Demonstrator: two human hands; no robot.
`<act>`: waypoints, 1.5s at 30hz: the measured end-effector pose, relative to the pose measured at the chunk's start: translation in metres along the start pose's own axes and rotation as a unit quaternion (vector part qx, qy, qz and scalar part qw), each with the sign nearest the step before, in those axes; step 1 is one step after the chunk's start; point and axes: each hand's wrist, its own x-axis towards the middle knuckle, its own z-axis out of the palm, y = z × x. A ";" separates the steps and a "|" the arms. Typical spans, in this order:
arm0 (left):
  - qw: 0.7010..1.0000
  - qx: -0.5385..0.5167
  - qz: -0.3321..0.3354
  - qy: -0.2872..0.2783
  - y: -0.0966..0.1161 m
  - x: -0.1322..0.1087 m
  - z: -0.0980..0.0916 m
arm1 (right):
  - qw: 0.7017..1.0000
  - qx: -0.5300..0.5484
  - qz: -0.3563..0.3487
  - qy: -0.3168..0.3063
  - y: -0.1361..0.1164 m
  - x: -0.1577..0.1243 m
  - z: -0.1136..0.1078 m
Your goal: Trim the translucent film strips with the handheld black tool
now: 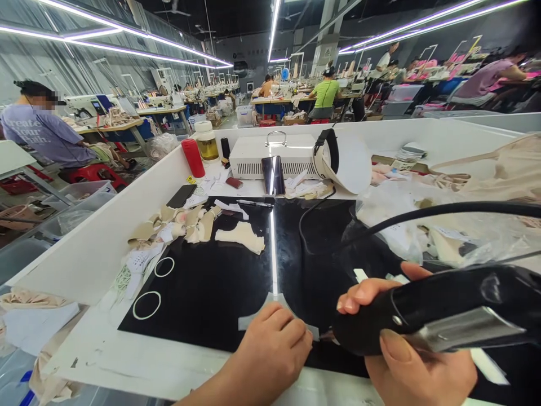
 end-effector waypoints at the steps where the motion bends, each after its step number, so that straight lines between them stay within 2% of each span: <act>1: 1.000 0.001 0.000 -0.001 0.000 0.000 0.000 | 1.000 -0.001 -0.001 -0.001 0.001 -0.001 0.000; 5: 1.000 0.001 -0.006 -0.006 0.002 0.003 0.000 | 1.000 -0.010 0.005 -0.004 0.003 -0.002 -0.001; 9: 0.998 -0.051 -0.041 0.014 -0.001 -0.005 -0.006 | 1.000 -0.002 0.027 0.002 -0.002 0.000 0.000; 11: 0.994 -0.076 -0.079 0.027 -0.007 -0.016 -0.014 | 0.998 0.001 0.046 0.032 -0.006 0.000 0.003; 14: 0.981 -0.087 -0.172 0.026 -0.019 -0.039 -0.031 | 0.996 0.011 0.068 0.056 -0.011 -0.002 0.012; 17: 0.963 -0.095 -0.251 0.015 -0.028 -0.061 -0.043 | 0.995 0.025 0.080 0.056 -0.011 -0.004 0.023; 19: 0.955 -0.103 -0.278 0.015 -0.031 -0.069 -0.045 | 0.995 0.032 0.083 0.049 -0.008 -0.005 0.031; 21: 0.949 -0.112 -0.294 0.017 -0.031 -0.073 -0.044 | 0.996 0.039 0.085 0.014 -0.004 -0.005 0.037; 24: 0.943 -0.124 -0.307 0.023 -0.031 -0.073 -0.041 | 0.994 0.058 0.080 -0.037 0.002 -0.005 0.046; 29: 0.943 -0.135 -0.300 0.039 -0.031 -0.075 -0.038 | 0.989 0.101 0.062 -0.084 0.014 -0.007 0.061; 37: 0.942 -0.144 -0.301 0.033 -0.030 -0.077 -0.037 | 0.988 0.117 0.038 -0.095 0.030 -0.008 0.076; 45: 0.960 -0.097 -0.256 0.053 -0.029 -0.082 -0.043 | 0.987 0.118 0.041 -0.102 0.033 -0.014 0.078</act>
